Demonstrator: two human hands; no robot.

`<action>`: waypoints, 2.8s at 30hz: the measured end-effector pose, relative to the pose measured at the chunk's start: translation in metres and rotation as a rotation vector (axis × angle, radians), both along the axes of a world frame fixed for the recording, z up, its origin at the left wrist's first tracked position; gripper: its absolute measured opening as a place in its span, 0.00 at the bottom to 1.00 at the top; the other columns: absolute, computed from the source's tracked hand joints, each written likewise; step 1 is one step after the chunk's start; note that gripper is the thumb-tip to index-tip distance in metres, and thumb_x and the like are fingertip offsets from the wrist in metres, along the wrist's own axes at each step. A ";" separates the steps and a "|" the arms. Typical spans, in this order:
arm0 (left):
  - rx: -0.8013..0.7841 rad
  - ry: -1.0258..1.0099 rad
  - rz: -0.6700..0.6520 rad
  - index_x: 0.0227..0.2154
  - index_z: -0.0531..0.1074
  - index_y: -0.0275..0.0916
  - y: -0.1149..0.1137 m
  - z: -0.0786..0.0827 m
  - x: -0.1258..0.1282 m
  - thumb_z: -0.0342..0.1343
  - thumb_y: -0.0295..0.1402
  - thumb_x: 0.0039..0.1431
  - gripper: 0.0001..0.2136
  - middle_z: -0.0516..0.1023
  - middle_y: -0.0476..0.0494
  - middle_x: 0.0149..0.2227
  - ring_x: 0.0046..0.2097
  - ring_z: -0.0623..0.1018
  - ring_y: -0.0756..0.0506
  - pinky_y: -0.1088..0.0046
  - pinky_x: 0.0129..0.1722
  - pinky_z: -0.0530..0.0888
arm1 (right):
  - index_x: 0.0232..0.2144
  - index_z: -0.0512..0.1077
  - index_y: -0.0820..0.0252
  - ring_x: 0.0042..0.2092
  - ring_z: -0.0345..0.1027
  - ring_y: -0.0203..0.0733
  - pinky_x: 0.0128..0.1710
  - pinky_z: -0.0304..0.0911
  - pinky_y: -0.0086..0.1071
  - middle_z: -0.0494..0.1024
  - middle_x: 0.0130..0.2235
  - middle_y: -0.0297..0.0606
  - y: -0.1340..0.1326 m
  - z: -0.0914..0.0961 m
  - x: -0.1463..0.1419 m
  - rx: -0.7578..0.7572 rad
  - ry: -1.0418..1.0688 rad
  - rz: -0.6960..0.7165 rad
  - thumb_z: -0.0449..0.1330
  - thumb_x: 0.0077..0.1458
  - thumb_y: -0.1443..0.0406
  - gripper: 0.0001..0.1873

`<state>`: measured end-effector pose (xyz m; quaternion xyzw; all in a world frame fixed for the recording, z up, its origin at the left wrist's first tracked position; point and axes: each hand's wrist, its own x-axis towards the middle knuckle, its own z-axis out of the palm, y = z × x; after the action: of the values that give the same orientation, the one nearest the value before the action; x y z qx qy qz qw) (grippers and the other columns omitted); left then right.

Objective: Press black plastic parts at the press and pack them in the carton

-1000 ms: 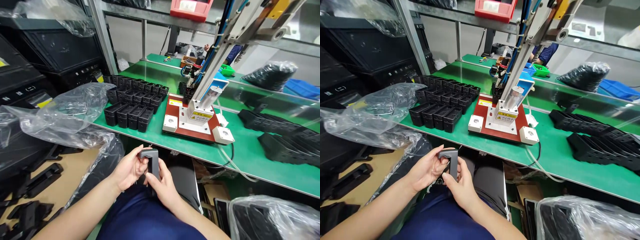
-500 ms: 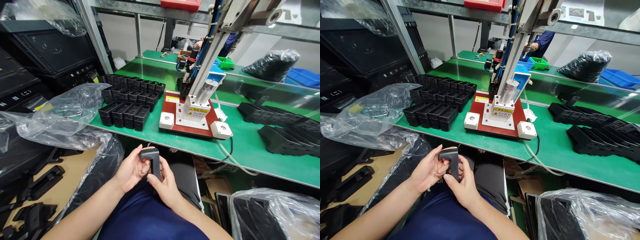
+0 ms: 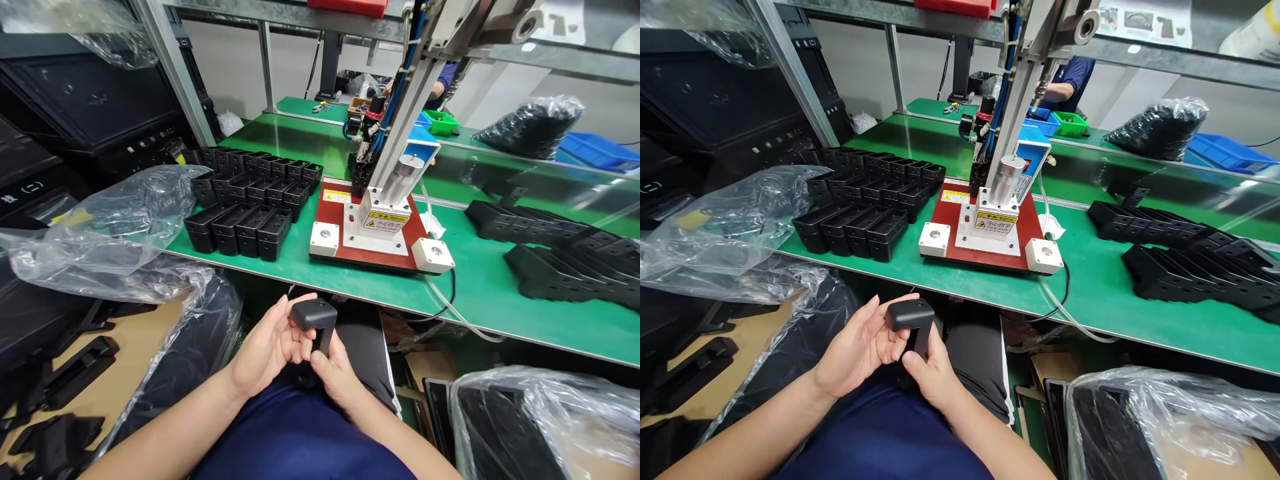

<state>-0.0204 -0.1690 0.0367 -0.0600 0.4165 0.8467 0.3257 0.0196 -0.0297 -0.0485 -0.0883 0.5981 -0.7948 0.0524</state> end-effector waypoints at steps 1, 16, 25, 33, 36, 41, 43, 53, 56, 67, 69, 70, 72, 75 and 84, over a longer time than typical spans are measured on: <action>0.000 0.020 -0.006 0.57 0.65 0.33 0.002 0.000 0.001 0.48 0.50 0.62 0.28 0.73 0.42 0.30 0.27 0.71 0.50 0.78 0.26 0.69 | 0.45 0.64 0.55 0.36 0.62 0.43 0.41 0.63 0.38 0.64 0.32 0.34 0.000 -0.002 0.001 -0.035 -0.012 0.005 0.59 0.54 0.43 0.27; -0.056 0.189 -0.027 0.60 0.63 0.39 0.004 -0.010 0.010 0.49 0.53 0.60 0.30 0.77 0.38 0.38 0.38 0.73 0.44 0.70 0.40 0.69 | 0.34 0.63 0.56 0.38 0.60 0.43 0.44 0.64 0.38 0.63 0.34 0.37 0.000 -0.005 0.003 -0.173 -0.095 -0.037 0.60 0.53 0.44 0.23; -0.074 0.264 -0.088 0.59 0.65 0.43 0.002 -0.013 0.009 0.49 0.54 0.60 0.29 0.74 0.40 0.52 0.54 0.71 0.39 0.66 0.55 0.65 | 0.36 0.65 0.57 0.37 0.62 0.42 0.42 0.63 0.37 0.67 0.34 0.37 0.006 -0.026 0.004 -0.046 -0.040 -0.019 0.60 0.53 0.44 0.23; -0.061 0.346 -0.137 0.59 0.65 0.43 -0.003 -0.017 0.011 0.46 0.54 0.61 0.29 0.74 0.39 0.54 0.56 0.71 0.36 0.62 0.58 0.64 | 0.33 0.66 0.57 0.31 0.60 0.38 0.36 0.63 0.35 0.67 0.29 0.33 0.010 -0.004 0.002 0.010 -0.061 -0.044 0.65 0.45 0.42 0.27; -0.056 0.368 -0.144 0.58 0.66 0.43 -0.004 -0.018 0.011 0.45 0.54 0.62 0.28 0.73 0.40 0.55 0.57 0.71 0.36 0.62 0.58 0.64 | 0.37 0.67 0.56 0.32 0.62 0.38 0.37 0.64 0.34 0.68 0.31 0.34 0.010 -0.003 0.002 -0.016 -0.064 -0.033 0.67 0.45 0.45 0.26; -0.067 0.374 -0.110 0.56 0.68 0.41 -0.001 -0.019 0.011 0.46 0.53 0.62 0.27 0.73 0.37 0.54 0.55 0.71 0.35 0.60 0.56 0.67 | 0.46 0.68 0.54 0.45 0.67 0.45 0.50 0.63 0.40 0.72 0.44 0.39 0.009 -0.013 0.004 -0.046 -0.055 -0.043 0.68 0.46 0.49 0.28; -0.098 0.386 -0.084 0.54 0.70 0.40 0.000 -0.018 0.011 0.46 0.52 0.62 0.26 0.73 0.37 0.53 0.54 0.72 0.35 0.61 0.55 0.68 | 0.52 0.66 0.52 0.51 0.65 0.47 0.54 0.61 0.43 0.70 0.50 0.41 0.009 -0.017 0.004 -0.031 -0.036 -0.069 0.69 0.47 0.50 0.33; -0.428 0.577 0.036 0.49 0.67 0.43 0.007 -0.026 0.014 0.60 0.42 0.56 0.20 0.73 0.42 0.48 0.47 0.74 0.44 0.71 0.46 0.73 | 0.62 0.59 0.46 0.54 0.66 0.49 0.56 0.63 0.45 0.67 0.57 0.42 0.011 -0.022 0.003 0.257 0.215 -0.272 0.64 0.56 0.55 0.33; -0.475 0.624 0.074 0.54 0.64 0.44 0.008 -0.035 0.016 0.51 0.43 0.63 0.19 0.70 0.42 0.54 0.52 0.72 0.43 0.69 0.52 0.70 | 0.63 0.56 0.44 0.54 0.66 0.50 0.55 0.64 0.46 0.67 0.57 0.42 0.012 -0.025 0.000 0.299 0.325 -0.332 0.64 0.57 0.58 0.34; -0.442 0.547 0.167 0.52 0.67 0.41 0.010 -0.043 0.018 0.40 0.47 0.67 0.20 0.70 0.40 0.54 0.50 0.73 0.43 0.69 0.49 0.68 | 0.63 0.55 0.47 0.55 0.63 0.52 0.51 0.66 0.53 0.67 0.56 0.45 0.017 -0.017 -0.004 0.517 0.644 -0.504 0.57 0.56 0.72 0.35; -0.436 0.530 0.183 0.51 0.67 0.41 0.011 -0.044 0.018 0.39 0.47 0.67 0.21 0.74 0.41 0.49 0.45 0.75 0.45 0.71 0.44 0.69 | 0.63 0.55 0.47 0.55 0.63 0.53 0.51 0.65 0.54 0.67 0.56 0.45 0.017 -0.015 -0.004 0.547 0.685 -0.518 0.57 0.55 0.73 0.35; -0.431 0.520 0.191 0.51 0.67 0.41 0.011 -0.045 0.018 0.39 0.47 0.67 0.21 0.75 0.41 0.47 0.42 0.75 0.46 0.72 0.42 0.70 | 0.63 0.55 0.47 0.55 0.63 0.53 0.51 0.65 0.55 0.67 0.56 0.45 0.017 -0.015 -0.004 0.563 0.704 -0.525 0.57 0.55 0.74 0.36; -0.421 0.505 0.207 0.51 0.67 0.42 0.011 -0.047 0.017 0.39 0.48 0.67 0.20 0.76 0.42 0.43 0.39 0.75 0.48 0.73 0.39 0.70 | 0.63 0.55 0.48 0.55 0.63 0.53 0.52 0.64 0.55 0.67 0.56 0.46 0.017 -0.015 -0.003 0.584 0.729 -0.535 0.57 0.54 0.75 0.37; -0.402 0.492 0.230 0.50 0.67 0.43 0.012 -0.049 0.016 0.40 0.48 0.67 0.20 0.77 0.43 0.41 0.38 0.75 0.48 0.73 0.38 0.70 | 0.63 0.54 0.51 0.56 0.63 0.54 0.52 0.64 0.56 0.67 0.56 0.46 0.018 -0.017 -0.002 0.611 0.738 -0.547 0.56 0.53 0.75 0.37; -0.416 0.468 0.269 0.48 0.68 0.43 0.011 -0.049 0.010 0.43 0.48 0.66 0.18 0.75 0.46 0.35 0.34 0.72 0.50 0.76 0.35 0.68 | 0.60 0.58 0.54 0.55 0.65 0.53 0.52 0.66 0.56 0.70 0.53 0.46 0.019 -0.016 -0.004 0.684 0.734 -0.595 0.55 0.54 0.75 0.32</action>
<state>-0.0102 -0.1577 -0.0120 0.0165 0.6320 0.7699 0.0875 0.0151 -0.0110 -0.0642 -0.1640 0.7988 -0.4546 -0.3584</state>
